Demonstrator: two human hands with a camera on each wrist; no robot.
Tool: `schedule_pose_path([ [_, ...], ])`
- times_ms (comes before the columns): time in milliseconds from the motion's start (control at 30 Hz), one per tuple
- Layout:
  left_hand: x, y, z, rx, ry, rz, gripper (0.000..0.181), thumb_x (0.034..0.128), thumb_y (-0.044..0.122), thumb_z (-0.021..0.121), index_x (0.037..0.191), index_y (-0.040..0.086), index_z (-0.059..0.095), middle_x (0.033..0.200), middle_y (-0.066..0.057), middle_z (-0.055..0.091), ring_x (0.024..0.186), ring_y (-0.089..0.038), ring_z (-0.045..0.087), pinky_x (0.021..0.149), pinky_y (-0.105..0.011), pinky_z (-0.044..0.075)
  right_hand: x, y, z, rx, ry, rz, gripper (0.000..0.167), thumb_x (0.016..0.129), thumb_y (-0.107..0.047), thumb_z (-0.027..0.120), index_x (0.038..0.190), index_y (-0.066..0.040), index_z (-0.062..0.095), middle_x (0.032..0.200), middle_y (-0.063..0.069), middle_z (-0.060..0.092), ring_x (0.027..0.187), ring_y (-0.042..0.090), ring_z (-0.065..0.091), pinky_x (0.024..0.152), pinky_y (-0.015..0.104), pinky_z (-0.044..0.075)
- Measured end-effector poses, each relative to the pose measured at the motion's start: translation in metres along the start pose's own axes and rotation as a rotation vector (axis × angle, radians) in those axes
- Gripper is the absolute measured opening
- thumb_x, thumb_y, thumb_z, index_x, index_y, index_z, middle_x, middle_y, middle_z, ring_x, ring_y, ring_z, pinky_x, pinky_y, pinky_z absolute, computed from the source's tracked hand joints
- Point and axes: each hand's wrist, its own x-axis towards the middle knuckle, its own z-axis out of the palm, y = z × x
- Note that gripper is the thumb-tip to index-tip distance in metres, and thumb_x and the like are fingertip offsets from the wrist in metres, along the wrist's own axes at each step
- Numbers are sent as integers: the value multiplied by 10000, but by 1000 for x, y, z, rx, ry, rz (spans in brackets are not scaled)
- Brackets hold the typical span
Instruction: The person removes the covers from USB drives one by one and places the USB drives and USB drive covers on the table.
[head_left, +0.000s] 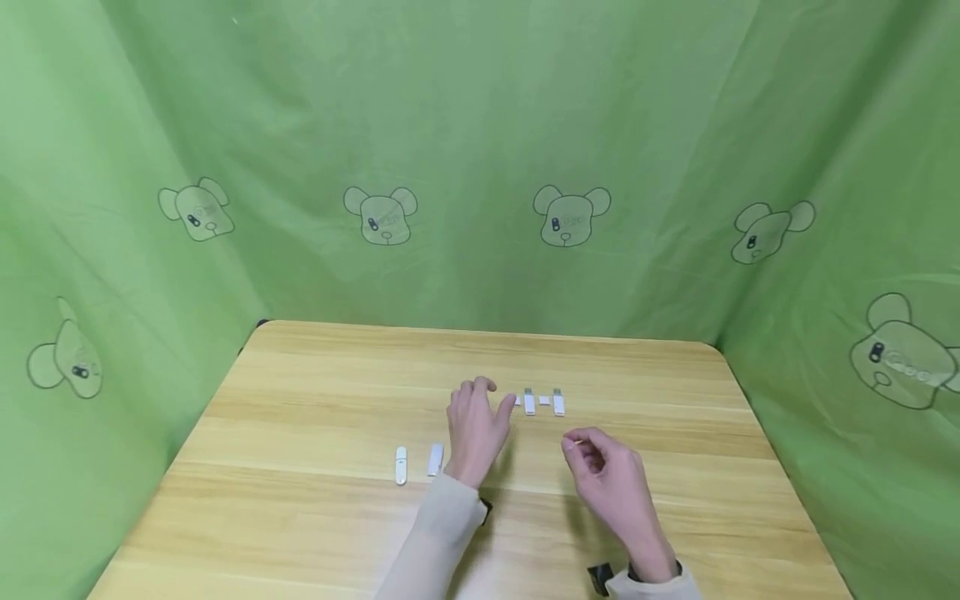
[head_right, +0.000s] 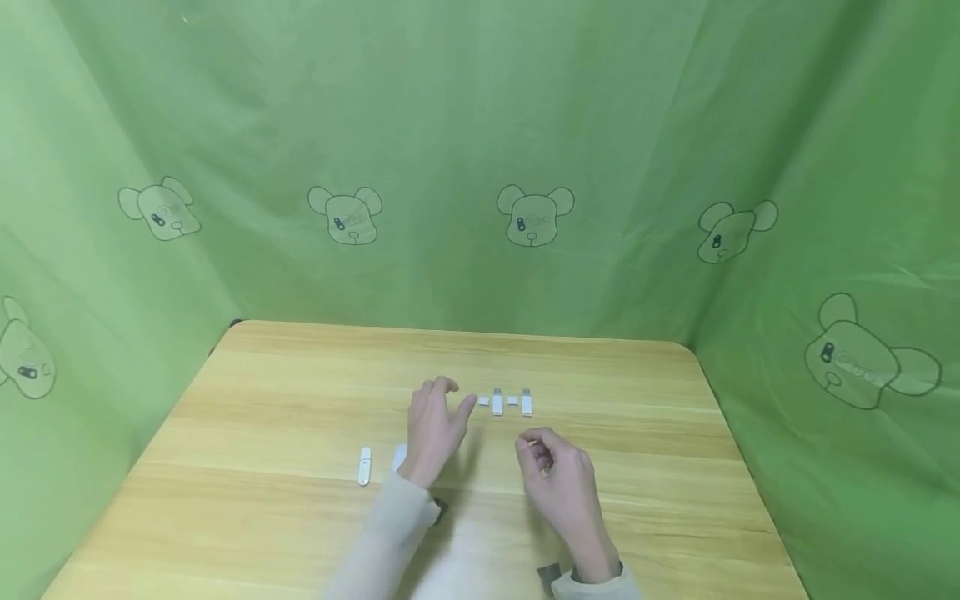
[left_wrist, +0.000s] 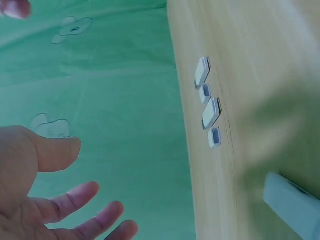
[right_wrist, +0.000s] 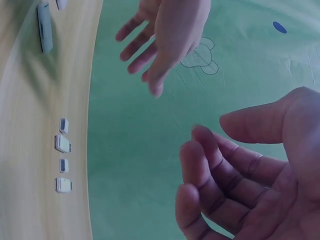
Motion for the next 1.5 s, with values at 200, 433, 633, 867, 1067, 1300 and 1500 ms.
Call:
schedule_pose_path([
  [200,-29,-6,-17,-6,42,86,288,972,312,671,1124,68,665,1106,-114,706,977,-243,600,897,-409,487,-3,-2,6,-14,-19,-4,72,909,-24,706,965,-43,746,782,-15,702,746,45,624,743,233,577],
  [433,-53,-15,-29,-17,148,200,227,959,286,688,1088,100,667,1083,-54,711,1060,-225,618,946,-431,497,-3,-5,14,-15,-59,15,97,910,-30,707,997,-55,742,859,-10,725,831,102,649,840,338,585],
  [633,-63,-28,-33,64,223,288,275,960,246,678,1165,64,657,1136,-79,709,1086,-223,627,923,-407,525,-2,-7,26,-54,-68,-3,112,891,-50,726,1000,-70,743,935,29,746,889,154,668,868,422,557],
  [867,-70,-34,-38,98,241,270,369,994,250,616,1295,37,605,1255,-126,677,1186,-274,582,970,-448,493,5,-10,39,-90,-137,39,200,913,-130,723,1104,-69,723,1083,83,738,1010,258,660,892,440,538],
  [1067,-72,-38,-41,110,234,253,409,1002,254,600,1354,47,577,1318,-133,645,1252,-296,549,1016,-477,456,12,-16,56,-128,-227,61,294,931,-199,712,1183,-50,689,1159,122,713,1066,309,659,905,476,555],
  [1300,-73,-40,-40,99,257,256,412,994,243,610,1353,43,582,1315,-137,647,1244,-302,550,1001,-487,452,10,-15,82,-199,-330,10,342,902,-224,743,1183,-43,673,1100,128,695,968,247,654,839,438,570],
  [1500,-74,-42,-40,96,257,242,408,993,240,610,1356,54,582,1315,-138,650,1247,-305,548,994,-494,453,8,-14,97,-242,-392,22,428,869,-288,781,1188,-27,667,1020,124,639,806,164,561,674,322,505],
])
